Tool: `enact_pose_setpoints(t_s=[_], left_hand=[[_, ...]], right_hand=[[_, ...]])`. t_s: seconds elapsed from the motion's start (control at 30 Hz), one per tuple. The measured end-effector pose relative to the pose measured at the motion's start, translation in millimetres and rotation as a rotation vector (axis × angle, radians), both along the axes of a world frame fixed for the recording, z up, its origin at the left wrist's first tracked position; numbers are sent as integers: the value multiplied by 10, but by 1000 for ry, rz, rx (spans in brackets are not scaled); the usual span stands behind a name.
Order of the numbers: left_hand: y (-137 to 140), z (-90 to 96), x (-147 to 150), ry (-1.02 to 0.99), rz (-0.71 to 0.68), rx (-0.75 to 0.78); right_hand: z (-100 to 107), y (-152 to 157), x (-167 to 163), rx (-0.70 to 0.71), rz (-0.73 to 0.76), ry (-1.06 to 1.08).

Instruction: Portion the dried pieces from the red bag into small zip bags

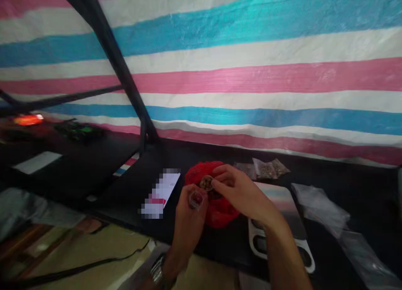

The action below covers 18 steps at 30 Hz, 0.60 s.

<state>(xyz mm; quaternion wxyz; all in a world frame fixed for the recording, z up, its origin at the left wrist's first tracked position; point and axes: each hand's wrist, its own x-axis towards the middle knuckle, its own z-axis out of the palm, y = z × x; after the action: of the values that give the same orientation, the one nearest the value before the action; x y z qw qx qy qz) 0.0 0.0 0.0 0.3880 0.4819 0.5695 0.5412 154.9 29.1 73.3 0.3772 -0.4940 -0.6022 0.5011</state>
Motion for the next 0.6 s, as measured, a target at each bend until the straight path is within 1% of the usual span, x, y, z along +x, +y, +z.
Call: enact_pose_setpoints(t_s=[0.07, 0.13, 0.3, 0.37, 0.5, 0.6], left_hand=[[11, -18, -6, -3, 2, 8], [21, -35, -7, -26, 3, 16], [35, -71, -1, -142, -5, 30], [33, -79, -6, -168, -21, 39], [21, -84, -25, -182, -26, 66], [13, -76, -43, -158, 17, 75]], right_hand=[[10, -30, -62, 25, 6, 0], [24, -64, -124, 63, 5, -47], [100, -169, -262, 215, -23, -319], [130, -201, -299, 282, -11, -391], [159, -223, -342, 412, 26, -445], [175, -216, -347, 441, 6, -459]])
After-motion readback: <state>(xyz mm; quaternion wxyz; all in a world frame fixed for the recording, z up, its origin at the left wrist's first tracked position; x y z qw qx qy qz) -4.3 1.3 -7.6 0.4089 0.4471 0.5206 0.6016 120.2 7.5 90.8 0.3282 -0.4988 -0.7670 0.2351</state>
